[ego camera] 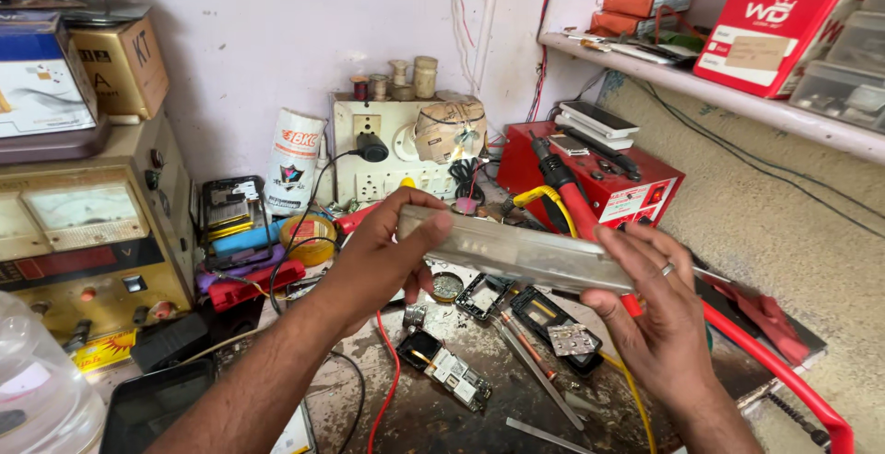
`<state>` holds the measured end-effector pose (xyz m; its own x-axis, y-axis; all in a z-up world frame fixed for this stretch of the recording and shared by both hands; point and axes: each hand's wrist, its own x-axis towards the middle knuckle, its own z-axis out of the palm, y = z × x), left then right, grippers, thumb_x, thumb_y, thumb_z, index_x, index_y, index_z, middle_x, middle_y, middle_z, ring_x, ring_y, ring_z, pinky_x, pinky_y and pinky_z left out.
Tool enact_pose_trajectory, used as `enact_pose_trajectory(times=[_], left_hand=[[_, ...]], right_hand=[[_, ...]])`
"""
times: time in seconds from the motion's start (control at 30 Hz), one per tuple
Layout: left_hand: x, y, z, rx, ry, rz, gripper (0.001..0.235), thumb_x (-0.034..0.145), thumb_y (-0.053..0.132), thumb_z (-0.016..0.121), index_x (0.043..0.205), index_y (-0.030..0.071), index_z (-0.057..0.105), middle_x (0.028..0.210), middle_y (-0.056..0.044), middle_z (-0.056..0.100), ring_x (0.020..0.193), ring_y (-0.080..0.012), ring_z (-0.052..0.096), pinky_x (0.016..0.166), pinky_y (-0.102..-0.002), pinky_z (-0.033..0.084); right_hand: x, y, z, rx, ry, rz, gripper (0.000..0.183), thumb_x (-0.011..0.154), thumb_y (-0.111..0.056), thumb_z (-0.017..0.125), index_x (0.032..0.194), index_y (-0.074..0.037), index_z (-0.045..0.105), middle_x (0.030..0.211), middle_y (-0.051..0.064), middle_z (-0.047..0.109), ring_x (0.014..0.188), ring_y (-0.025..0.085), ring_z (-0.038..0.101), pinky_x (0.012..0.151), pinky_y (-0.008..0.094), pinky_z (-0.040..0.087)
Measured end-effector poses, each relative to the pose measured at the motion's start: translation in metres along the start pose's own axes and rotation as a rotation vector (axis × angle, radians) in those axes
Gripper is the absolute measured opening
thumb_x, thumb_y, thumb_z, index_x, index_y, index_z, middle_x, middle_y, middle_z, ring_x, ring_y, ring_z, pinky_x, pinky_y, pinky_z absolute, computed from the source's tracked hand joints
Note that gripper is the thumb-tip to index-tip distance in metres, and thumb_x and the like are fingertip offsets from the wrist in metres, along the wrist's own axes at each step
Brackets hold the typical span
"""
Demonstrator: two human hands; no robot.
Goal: The person opens a plastic parts box, selects a small component from a bag, and uses tweezers and a soldering iron to work on a small circuit board. The person then places the box back on a shelf and continues soldering the component onto the board.
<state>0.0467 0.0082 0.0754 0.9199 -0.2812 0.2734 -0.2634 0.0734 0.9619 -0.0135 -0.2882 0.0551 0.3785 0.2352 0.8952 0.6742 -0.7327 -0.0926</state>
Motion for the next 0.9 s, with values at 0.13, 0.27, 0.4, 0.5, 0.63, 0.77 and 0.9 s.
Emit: enact_pose_trajectory(times=[0.13, 0.27, 0.4, 0.5, 0.63, 0.77, 0.9], left_hand=[[-0.004, 0.007, -0.007, 0.383, -0.041, 0.216, 0.055, 0.099, 0.049, 0.06, 0.144, 0.02, 0.048, 0.107, -0.011, 0.07, 0.078, -0.0166, 0.067, 0.068, -0.033, 0.055], [-0.006, 0.024, -0.011, 0.548, -0.172, 0.585, 0.096, 0.089, 0.054, 0.071, 0.163, 0.021, 0.02, 0.136, -0.013, 0.065, 0.11, -0.0228, 0.071, 0.087, -0.04, 0.06], [-0.007, 0.034, -0.002, 0.641, -0.058, 0.687, 0.083, 0.081, 0.049, 0.076, 0.15, 0.021, 0.041, 0.132, -0.009, 0.068, 0.108, -0.0244, 0.075, 0.083, -0.039, 0.063], [-0.004, 0.036, 0.004, 0.704, 0.028, 0.908, 0.057, 0.089, 0.045, 0.076, 0.134, 0.017, 0.057, 0.129, -0.011, 0.068, 0.107, -0.0269, 0.075, 0.083, -0.037, 0.062], [0.001, 0.034, 0.013, 0.657, 0.072, 0.966, 0.047, 0.088, 0.044, 0.077, 0.12, 0.012, 0.065, 0.126, -0.012, 0.066, 0.101, -0.0269, 0.077, 0.078, -0.036, 0.063], [0.011, 0.043, 0.022, 0.58, 0.103, 1.016, 0.046, 0.087, 0.041, 0.078, 0.119, 0.011, 0.066, 0.126, -0.013, 0.066, 0.1, -0.0271, 0.078, 0.077, -0.035, 0.065], [0.029, 0.06, 0.031, 0.697, 0.114, 1.188, 0.043, 0.088, 0.033, 0.079, 0.122, 0.01, 0.065, 0.129, -0.015, 0.061, 0.101, -0.0298, 0.075, 0.078, -0.037, 0.064]], right_hand=[[-0.002, 0.007, -0.005, 0.124, 0.023, 0.052, 0.049, 0.087, -0.022, 0.076, 0.134, -0.013, 0.064, 0.139, 0.018, 0.066, 0.128, 0.028, 0.066, 0.097, 0.035, 0.059], [-0.001, 0.016, -0.015, 0.12, 0.09, 0.024, 0.045, 0.089, -0.016, 0.074, 0.133, -0.011, 0.065, 0.137, 0.016, 0.066, 0.129, 0.027, 0.065, 0.103, 0.035, 0.059], [0.001, 0.02, -0.025, 0.267, 0.128, 0.085, 0.038, 0.092, -0.012, 0.072, 0.129, -0.012, 0.066, 0.136, 0.013, 0.063, 0.122, 0.02, 0.066, 0.096, 0.028, 0.061], [0.006, 0.02, -0.031, 0.294, 0.145, 0.141, 0.036, 0.092, -0.012, 0.072, 0.127, -0.01, 0.066, 0.136, 0.013, 0.062, 0.117, 0.018, 0.065, 0.087, 0.026, 0.06], [0.018, 0.022, -0.041, 0.233, 0.129, -0.004, 0.038, 0.093, -0.011, 0.073, 0.129, -0.008, 0.063, 0.143, 0.015, 0.057, 0.128, 0.021, 0.059, 0.098, 0.029, 0.055], [0.033, 0.02, -0.06, 0.235, 0.055, -0.025, 0.042, 0.088, -0.014, 0.076, 0.127, -0.007, 0.061, 0.144, 0.017, 0.054, 0.127, 0.022, 0.061, 0.092, 0.028, 0.061], [0.056, 0.012, -0.087, -0.061, 0.111, -0.105, 0.04, 0.084, -0.011, 0.08, 0.12, -0.004, 0.065, 0.134, 0.016, 0.063, 0.122, 0.027, 0.067, 0.094, 0.034, 0.064]])
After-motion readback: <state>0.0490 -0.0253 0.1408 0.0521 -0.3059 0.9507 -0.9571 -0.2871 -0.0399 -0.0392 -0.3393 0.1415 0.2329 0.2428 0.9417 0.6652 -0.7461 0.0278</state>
